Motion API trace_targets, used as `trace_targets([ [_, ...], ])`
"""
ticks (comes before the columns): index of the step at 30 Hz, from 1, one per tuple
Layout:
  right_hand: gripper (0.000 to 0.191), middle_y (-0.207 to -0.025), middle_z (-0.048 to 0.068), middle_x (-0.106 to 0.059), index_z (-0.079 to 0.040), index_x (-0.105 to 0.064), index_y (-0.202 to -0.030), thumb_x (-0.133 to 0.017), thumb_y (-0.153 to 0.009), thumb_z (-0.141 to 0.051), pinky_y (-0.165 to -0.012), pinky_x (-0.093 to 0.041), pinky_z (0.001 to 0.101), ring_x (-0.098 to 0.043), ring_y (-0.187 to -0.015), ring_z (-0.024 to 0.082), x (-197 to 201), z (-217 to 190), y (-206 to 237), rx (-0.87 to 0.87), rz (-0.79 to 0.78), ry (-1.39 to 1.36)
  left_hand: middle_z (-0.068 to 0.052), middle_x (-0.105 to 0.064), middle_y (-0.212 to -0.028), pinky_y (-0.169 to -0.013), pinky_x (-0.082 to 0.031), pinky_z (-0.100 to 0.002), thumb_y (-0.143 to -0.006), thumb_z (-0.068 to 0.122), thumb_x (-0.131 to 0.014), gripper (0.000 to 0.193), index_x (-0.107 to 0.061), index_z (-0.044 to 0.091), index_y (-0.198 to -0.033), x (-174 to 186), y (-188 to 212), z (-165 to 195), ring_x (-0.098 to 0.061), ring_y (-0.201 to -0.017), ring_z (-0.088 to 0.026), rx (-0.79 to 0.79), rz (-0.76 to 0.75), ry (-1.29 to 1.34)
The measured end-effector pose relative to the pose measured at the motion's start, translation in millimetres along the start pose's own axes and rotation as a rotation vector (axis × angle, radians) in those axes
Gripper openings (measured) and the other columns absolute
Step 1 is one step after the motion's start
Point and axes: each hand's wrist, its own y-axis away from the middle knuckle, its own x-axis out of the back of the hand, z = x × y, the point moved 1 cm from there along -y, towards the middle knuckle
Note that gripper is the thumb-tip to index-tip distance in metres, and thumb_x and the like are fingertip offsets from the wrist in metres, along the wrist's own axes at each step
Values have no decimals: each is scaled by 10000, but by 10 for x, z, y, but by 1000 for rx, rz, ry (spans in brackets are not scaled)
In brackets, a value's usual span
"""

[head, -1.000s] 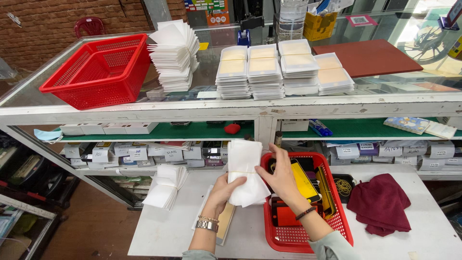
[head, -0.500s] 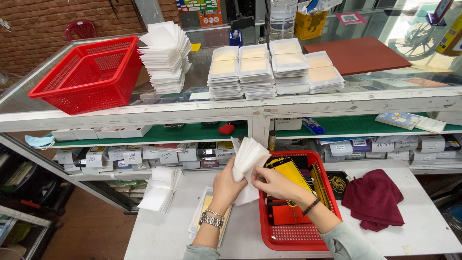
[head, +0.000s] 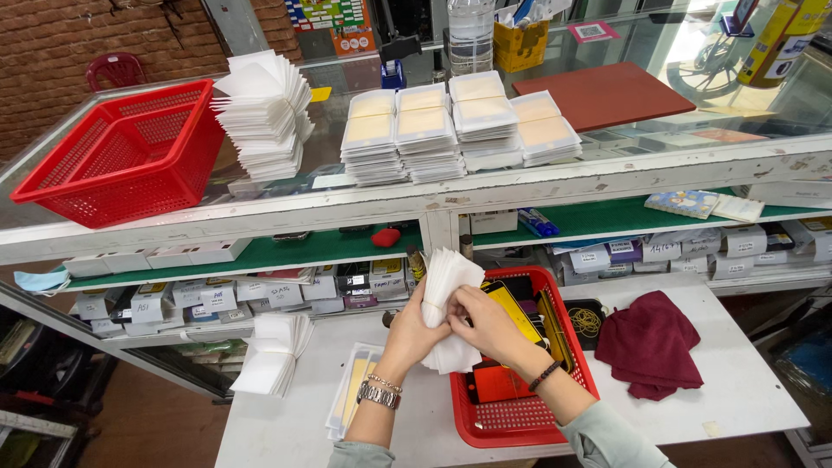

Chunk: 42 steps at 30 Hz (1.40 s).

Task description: The person repeatedly picks white paper sheets and yellow phone screen protectors from a red basket, wraps each protector in a sheet, and places the wrapped items into a clear plastic tray. The process is repeated continuously throughout the clip.

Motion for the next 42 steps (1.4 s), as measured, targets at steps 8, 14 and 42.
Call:
trace_targets([
  [8,244,-702,-51,-478,-37,-700,-1083,-579,-1018,-239,-626,-408,227,-455,-670,72,403,217,-137,-382,-171,-710,-195,-748,-930,-807,-579,-475,-749,256,-789,1011,-278,304,-1620,-91,-12,198,-730,-891,-382,66,-67,-388],
  [14,205,-643,-74,-425,-44,-672,-1058,-572,-1021,-220,-522,-288,220,-361,-579,66,928,661,-162,-650,234,-984,-233,-743,-1002,-872,-549,-455,-718,176,-797,1083,-254,288,-1648,-278,41,361,-700,-956,-393,-157,-310,-302],
  [42,250,-1097,192,-702,-67,-656,-1080,-681,-871,-201,-872,-565,478,-691,-1004,389,1033,1268,791,-707,-4,587,-199,-655,-1374,-1009,-553,-382,-745,117,-779,877,-374,33,-1517,-173,284,-670,-693,-1188,-296,498,-75,455],
])
